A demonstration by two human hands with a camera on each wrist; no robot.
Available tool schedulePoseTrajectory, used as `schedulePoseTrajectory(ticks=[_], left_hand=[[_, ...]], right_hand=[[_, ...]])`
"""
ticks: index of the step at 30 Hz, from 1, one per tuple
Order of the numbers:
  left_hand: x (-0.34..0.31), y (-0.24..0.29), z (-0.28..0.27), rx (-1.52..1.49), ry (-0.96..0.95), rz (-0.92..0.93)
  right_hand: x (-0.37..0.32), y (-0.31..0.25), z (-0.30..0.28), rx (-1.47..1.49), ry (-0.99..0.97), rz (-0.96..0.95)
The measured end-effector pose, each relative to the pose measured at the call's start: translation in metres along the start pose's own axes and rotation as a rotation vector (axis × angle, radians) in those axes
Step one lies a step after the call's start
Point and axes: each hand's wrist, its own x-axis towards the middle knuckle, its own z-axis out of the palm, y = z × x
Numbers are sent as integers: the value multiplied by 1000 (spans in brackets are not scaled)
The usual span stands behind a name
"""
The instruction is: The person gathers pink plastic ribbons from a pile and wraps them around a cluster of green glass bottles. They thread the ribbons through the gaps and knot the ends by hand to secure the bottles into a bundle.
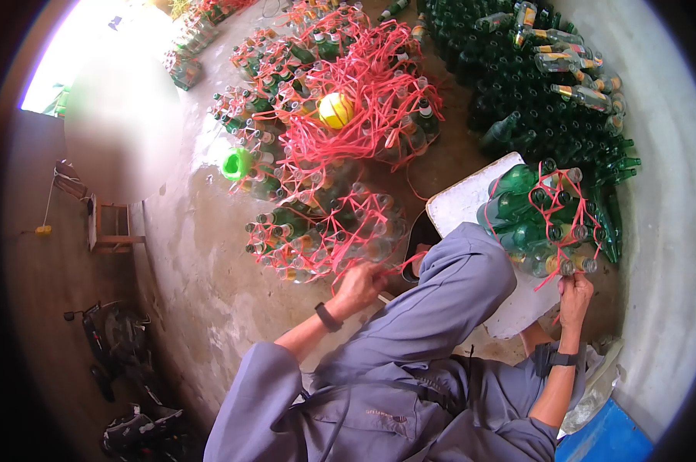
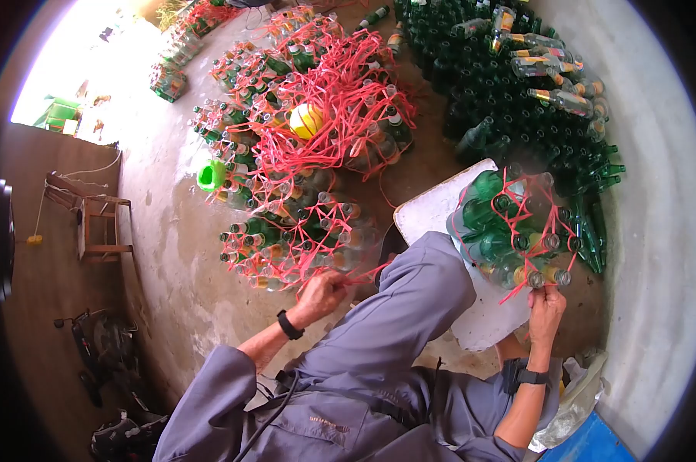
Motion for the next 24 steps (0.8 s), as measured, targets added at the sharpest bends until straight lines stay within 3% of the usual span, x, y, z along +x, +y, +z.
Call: schedulePoseTrajectory(ticks=[4, 7, 13, 15, 23, 24], left_hand=[[12, 17, -54, -261, 32, -172], [21, 41, -92, -517, 140, -151], [36, 74, -146, -648, 344, -83], [38, 85, -160, -651, 349, -63], [24, 119, -205, -743, 246, -41], [25, 124, -203, -707, 311, -30]], right_hand=[[-2, -3, 0, 22, 1, 38], [1, 6, 1, 63, -7, 17], [0, 5, 3, 113, 9, 82], [0, 8, 4, 52, 33, 1], [0, -2, 4, 73, 25, 38], [0, -3, 3, 79, 13, 60]])
